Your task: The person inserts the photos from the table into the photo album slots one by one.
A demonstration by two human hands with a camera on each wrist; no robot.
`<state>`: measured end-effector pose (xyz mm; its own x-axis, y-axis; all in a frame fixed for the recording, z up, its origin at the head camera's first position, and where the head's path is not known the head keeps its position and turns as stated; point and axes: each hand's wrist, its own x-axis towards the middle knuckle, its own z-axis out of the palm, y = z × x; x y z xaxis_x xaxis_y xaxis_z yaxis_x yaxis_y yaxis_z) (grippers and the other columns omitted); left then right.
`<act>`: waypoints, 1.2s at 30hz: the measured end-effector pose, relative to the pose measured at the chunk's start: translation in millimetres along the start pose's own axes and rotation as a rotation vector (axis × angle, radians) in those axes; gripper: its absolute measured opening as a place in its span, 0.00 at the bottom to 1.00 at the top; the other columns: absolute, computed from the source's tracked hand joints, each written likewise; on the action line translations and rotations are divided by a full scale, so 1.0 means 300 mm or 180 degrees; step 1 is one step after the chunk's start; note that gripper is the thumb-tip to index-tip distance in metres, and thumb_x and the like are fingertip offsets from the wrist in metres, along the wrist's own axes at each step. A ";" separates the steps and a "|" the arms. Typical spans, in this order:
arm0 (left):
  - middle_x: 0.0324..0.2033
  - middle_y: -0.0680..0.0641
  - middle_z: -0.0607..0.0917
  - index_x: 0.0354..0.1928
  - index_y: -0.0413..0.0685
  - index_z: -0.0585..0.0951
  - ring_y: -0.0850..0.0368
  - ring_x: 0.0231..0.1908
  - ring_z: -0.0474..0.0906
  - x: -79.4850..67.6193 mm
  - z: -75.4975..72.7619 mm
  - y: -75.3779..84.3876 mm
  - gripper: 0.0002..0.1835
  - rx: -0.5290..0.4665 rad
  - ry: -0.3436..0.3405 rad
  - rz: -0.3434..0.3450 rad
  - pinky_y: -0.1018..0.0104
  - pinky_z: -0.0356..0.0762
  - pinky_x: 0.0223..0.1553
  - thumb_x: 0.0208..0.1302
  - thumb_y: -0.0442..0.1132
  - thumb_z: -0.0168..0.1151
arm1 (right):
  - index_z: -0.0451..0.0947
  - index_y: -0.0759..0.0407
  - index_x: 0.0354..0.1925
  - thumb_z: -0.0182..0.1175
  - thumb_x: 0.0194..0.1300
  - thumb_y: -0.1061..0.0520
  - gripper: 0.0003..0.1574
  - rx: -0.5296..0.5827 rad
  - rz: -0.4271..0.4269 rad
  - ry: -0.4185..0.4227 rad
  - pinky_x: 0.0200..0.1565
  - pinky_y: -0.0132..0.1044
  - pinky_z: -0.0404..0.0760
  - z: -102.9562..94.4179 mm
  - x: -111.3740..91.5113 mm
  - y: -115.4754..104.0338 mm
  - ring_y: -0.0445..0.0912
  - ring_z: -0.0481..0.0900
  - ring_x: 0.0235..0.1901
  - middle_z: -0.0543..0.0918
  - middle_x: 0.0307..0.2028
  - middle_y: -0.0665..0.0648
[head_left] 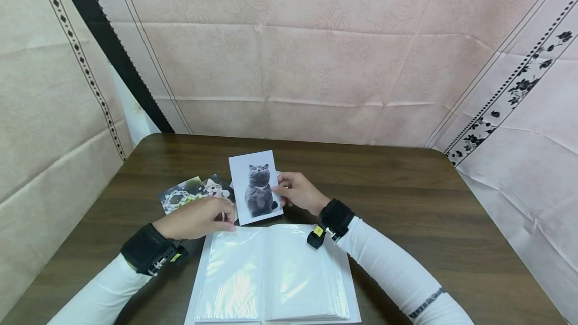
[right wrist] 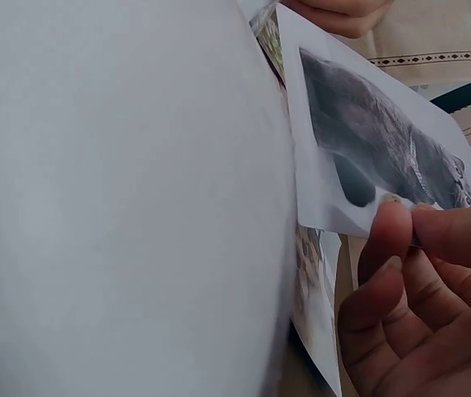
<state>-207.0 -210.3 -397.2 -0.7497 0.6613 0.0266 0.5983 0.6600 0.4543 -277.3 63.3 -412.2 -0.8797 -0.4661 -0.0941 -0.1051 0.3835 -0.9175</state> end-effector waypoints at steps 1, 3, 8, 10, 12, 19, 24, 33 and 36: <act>0.28 0.63 0.77 0.32 0.67 0.80 0.65 0.29 0.72 -0.001 0.000 0.000 0.03 0.0003 -0.0011 -0.0016 0.68 0.74 0.31 0.58 0.49 0.66 | 0.74 0.59 0.44 0.58 0.66 0.57 0.09 -0.0003 -0.0012 -0.0017 0.28 0.35 0.74 0.000 0.002 0.001 0.48 0.76 0.24 0.81 0.31 0.55; 0.27 0.62 0.77 0.31 0.66 0.80 0.65 0.28 0.73 -0.003 -0.001 0.000 0.04 0.0006 -0.0027 -0.0040 0.69 0.74 0.30 0.58 0.49 0.67 | 0.73 0.58 0.43 0.58 0.67 0.57 0.08 -0.0016 -0.0029 -0.0046 0.28 0.35 0.74 0.000 0.006 0.002 0.49 0.76 0.24 0.81 0.31 0.55; 0.27 0.61 0.76 0.30 0.65 0.81 0.64 0.28 0.72 -0.006 -0.003 0.000 0.04 -0.0014 -0.0043 -0.0063 0.69 0.75 0.30 0.57 0.51 0.67 | 0.73 0.58 0.41 0.58 0.67 0.57 0.07 -0.0082 -0.0076 -0.0106 0.28 0.34 0.74 -0.003 0.016 -0.001 0.49 0.77 0.24 0.81 0.30 0.55; 0.27 0.60 0.76 0.30 0.65 0.81 0.64 0.28 0.72 -0.006 -0.004 -0.001 0.04 -0.0018 -0.0053 -0.0076 0.69 0.74 0.30 0.57 0.51 0.67 | 0.73 0.58 0.41 0.58 0.67 0.57 0.06 -0.0100 -0.0088 -0.0135 0.27 0.34 0.74 -0.005 0.018 -0.003 0.49 0.77 0.24 0.80 0.29 0.55; 0.27 0.60 0.75 0.30 0.66 0.81 0.64 0.28 0.72 -0.006 -0.005 -0.001 0.04 -0.0016 -0.0071 -0.0103 0.69 0.74 0.30 0.57 0.50 0.67 | 0.74 0.58 0.41 0.58 0.67 0.57 0.07 -0.0114 -0.0091 -0.0163 0.27 0.34 0.75 -0.007 0.020 -0.007 0.49 0.77 0.24 0.80 0.28 0.56; 0.26 0.60 0.76 0.30 0.65 0.82 0.64 0.28 0.73 -0.009 -0.010 -0.001 0.04 -0.0066 -0.0090 -0.0162 0.69 0.75 0.30 0.55 0.49 0.69 | 0.73 0.60 0.42 0.58 0.67 0.56 0.09 -0.0116 -0.0082 -0.0246 0.28 0.35 0.75 -0.010 0.020 -0.020 0.49 0.78 0.24 0.80 0.28 0.56; 0.25 0.60 0.76 0.30 0.65 0.82 0.64 0.29 0.73 -0.012 -0.015 -0.003 0.04 -0.0061 -0.0127 -0.0184 0.69 0.76 0.32 0.55 0.49 0.69 | 0.72 0.61 0.41 0.57 0.67 0.57 0.08 -0.0104 -0.0104 -0.0331 0.29 0.35 0.77 -0.016 0.022 -0.029 0.51 0.79 0.25 0.80 0.29 0.57; 0.25 0.59 0.76 0.30 0.64 0.81 0.63 0.29 0.73 -0.015 -0.030 -0.006 0.04 -0.0155 -0.0240 -0.0134 0.68 0.75 0.32 0.56 0.48 0.68 | 0.71 0.62 0.42 0.57 0.67 0.59 0.09 -0.0105 -0.0103 -0.0540 0.30 0.35 0.77 -0.027 0.030 -0.049 0.54 0.80 0.26 0.80 0.27 0.58; 0.26 0.59 0.76 0.30 0.63 0.81 0.63 0.29 0.73 -0.015 -0.034 -0.007 0.04 -0.0201 -0.0261 -0.0087 0.67 0.75 0.32 0.56 0.47 0.68 | 0.70 0.63 0.43 0.57 0.67 0.59 0.10 -0.0119 -0.0101 -0.0606 0.31 0.36 0.77 -0.030 0.038 -0.050 0.53 0.80 0.26 0.80 0.28 0.58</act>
<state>-207.9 -218.2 -389.2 -0.7383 0.6719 -0.0585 0.5570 0.6563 0.5090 -289.9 59.4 -396.2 -0.7725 -0.6194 -0.1399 -0.1516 0.3938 -0.9066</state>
